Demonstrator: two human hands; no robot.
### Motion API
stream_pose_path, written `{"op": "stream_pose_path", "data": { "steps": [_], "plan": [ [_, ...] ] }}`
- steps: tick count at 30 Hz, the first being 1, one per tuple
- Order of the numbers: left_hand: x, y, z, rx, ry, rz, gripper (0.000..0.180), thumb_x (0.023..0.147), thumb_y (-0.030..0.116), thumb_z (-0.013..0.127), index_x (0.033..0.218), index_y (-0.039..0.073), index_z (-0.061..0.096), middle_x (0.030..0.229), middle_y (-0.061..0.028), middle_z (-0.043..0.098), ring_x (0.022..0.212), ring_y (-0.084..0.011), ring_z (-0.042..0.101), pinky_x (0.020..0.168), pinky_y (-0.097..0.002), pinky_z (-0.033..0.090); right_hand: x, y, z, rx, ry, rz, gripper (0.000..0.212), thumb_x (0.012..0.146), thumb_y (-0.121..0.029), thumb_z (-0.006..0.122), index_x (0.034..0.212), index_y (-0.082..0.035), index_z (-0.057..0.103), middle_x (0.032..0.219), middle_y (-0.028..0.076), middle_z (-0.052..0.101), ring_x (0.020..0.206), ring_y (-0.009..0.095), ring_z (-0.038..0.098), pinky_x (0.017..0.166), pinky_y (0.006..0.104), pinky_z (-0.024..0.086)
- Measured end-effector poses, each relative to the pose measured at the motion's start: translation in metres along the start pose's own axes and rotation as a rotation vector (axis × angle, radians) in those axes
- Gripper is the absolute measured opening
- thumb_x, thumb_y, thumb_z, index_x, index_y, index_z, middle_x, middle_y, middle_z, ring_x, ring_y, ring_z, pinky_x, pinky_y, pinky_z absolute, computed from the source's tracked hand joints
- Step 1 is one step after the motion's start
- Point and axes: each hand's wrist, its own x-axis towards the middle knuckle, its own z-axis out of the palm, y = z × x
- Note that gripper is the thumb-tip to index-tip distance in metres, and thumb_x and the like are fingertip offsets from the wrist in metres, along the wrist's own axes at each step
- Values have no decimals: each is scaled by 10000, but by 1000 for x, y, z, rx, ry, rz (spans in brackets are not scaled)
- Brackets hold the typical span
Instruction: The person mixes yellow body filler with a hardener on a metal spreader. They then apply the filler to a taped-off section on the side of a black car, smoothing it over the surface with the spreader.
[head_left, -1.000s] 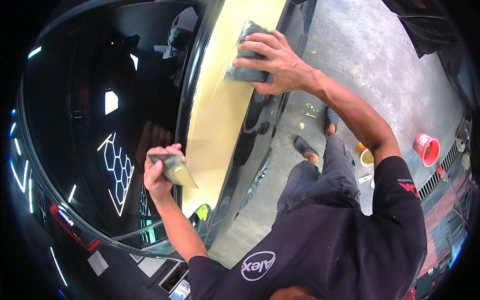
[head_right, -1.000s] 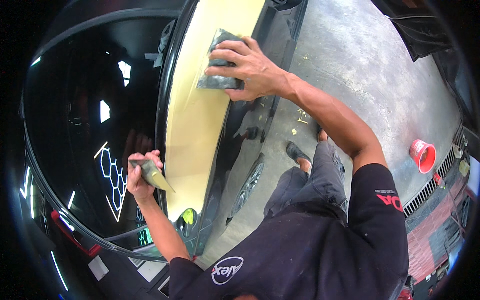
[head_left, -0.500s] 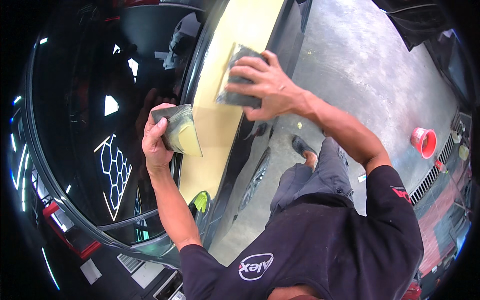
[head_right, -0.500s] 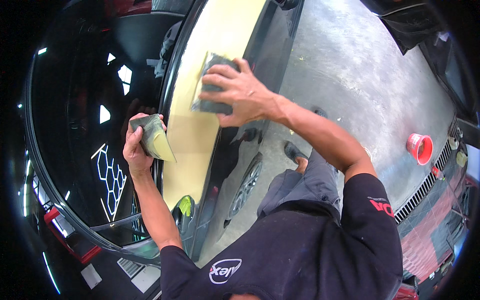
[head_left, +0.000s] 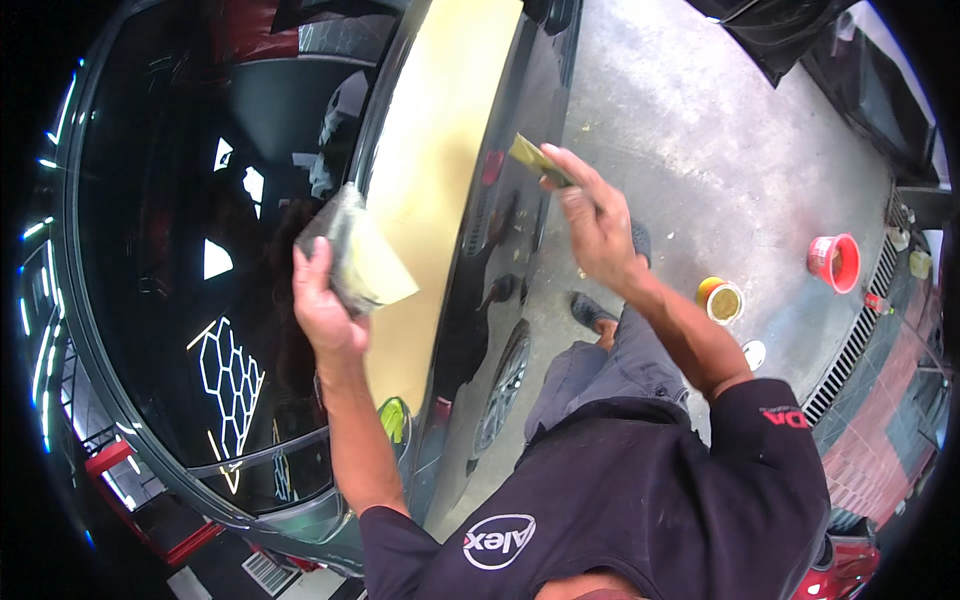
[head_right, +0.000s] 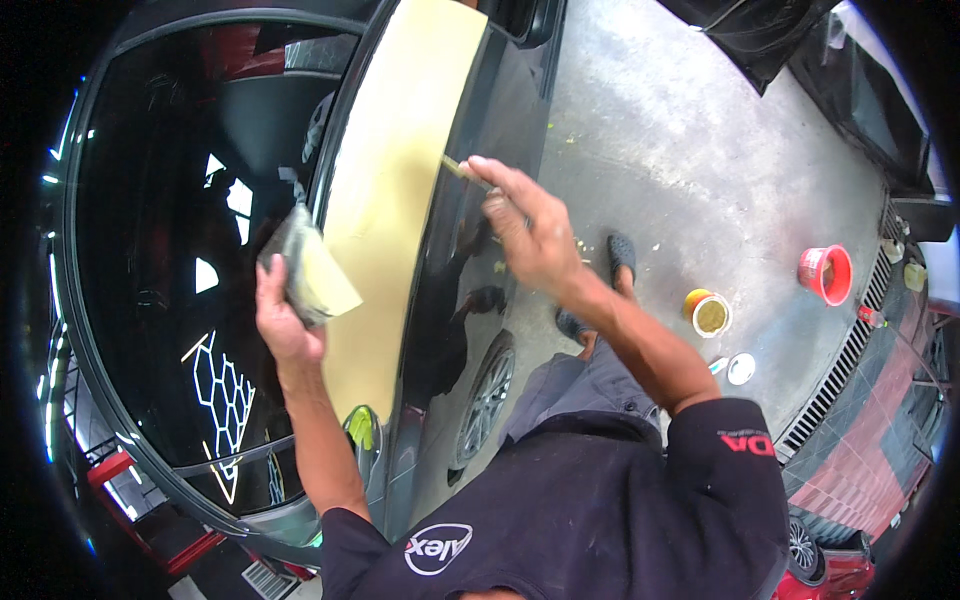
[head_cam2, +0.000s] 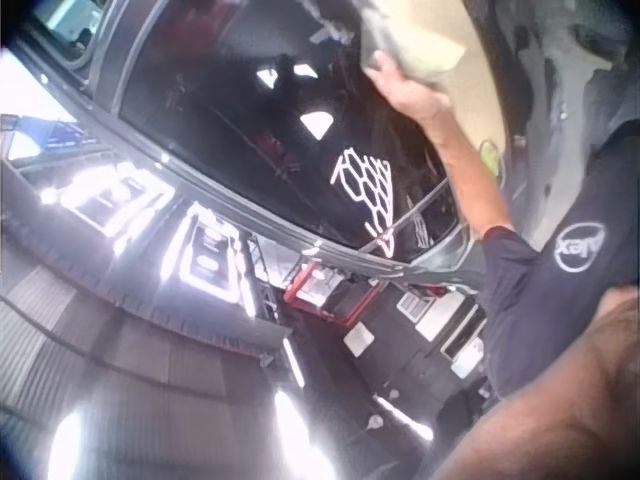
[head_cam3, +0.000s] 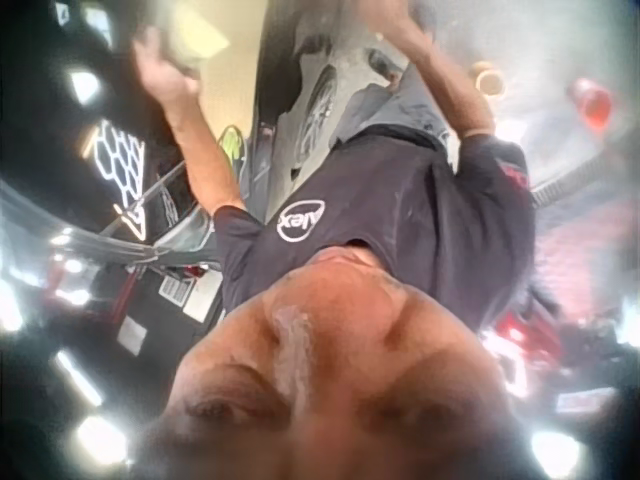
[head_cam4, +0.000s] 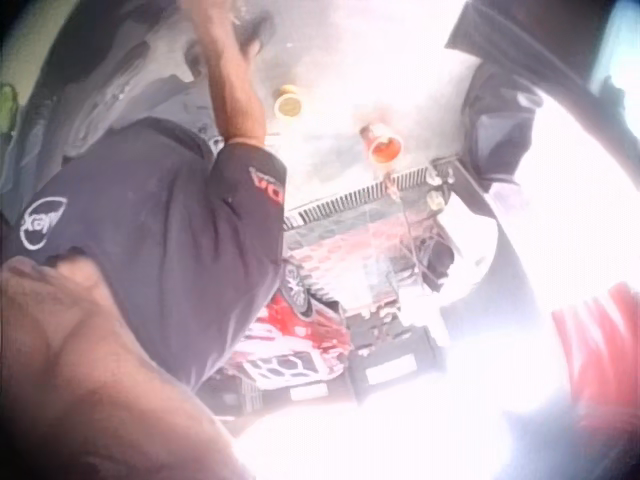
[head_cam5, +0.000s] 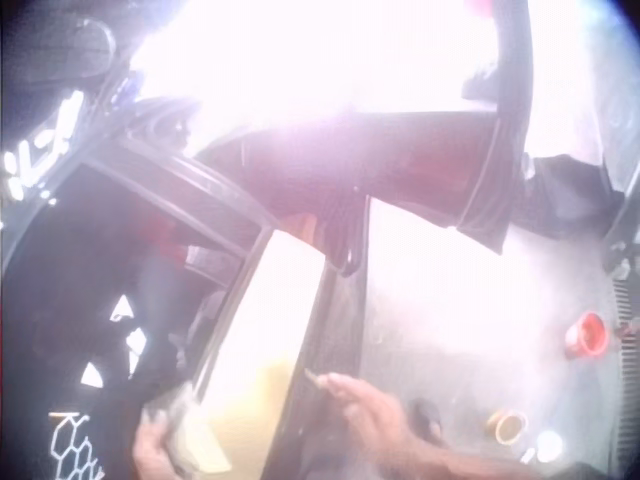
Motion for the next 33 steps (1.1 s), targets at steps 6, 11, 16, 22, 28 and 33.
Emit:
{"op": "stream_pose_path", "data": {
  "steps": [6,11,16,22,28,33],
  "plan": [
    [-25,-75,71,-288,-29,-220,342,1048,125,539,1380,43,524,1222,-102,668,1107,-211,683,991,-373,554,-19,-71,-4,-188,-384,-545,588,865,5,763,1418,-107,597,1475,221,499,1385,431,495,1217,544,312],
    [-48,-36,113,-230,-199,-151,378,1041,83,509,1417,56,478,1238,-106,656,1118,-210,679,997,-362,554,-32,-41,-63,-512,-447,-315,709,773,-25,774,1417,-284,627,1455,167,510,1396,403,458,1219,552,294],
    [-38,-37,84,73,-297,-34,290,1086,139,480,1342,23,552,1199,-96,664,1064,-154,663,948,-318,540,-12,-73,-75,-902,-457,-330,734,735,-35,761,1408,-297,631,1406,53,565,1355,315,503,1181,555,350],
    [-32,-31,87,390,-219,260,292,1102,173,501,1326,-3,567,1191,-88,666,1109,-142,631,994,-296,492,-15,-86,-40,-849,-658,-269,716,767,-5,705,1392,-344,619,1327,7,605,1260,255,535,1104,601,380],
    [5,36,9,196,30,272,329,1085,194,519,1353,4,538,1261,-132,658,1142,-243,679,1006,-380,552,4,-16,-44,-111,-312,598,300,1049,-111,545,1342,-91,611,1135,79,675,1055,173,617,908,352,515],
    [10,34,-44,392,-59,146,399,1088,206,494,1406,-34,489,1300,-174,633,1193,-250,649,1009,-371,542,112,33,-45,-128,-58,530,243,1039,-180,530,1197,-29,634,922,25,600,817,126,537,720,315,481]
  ]
}}
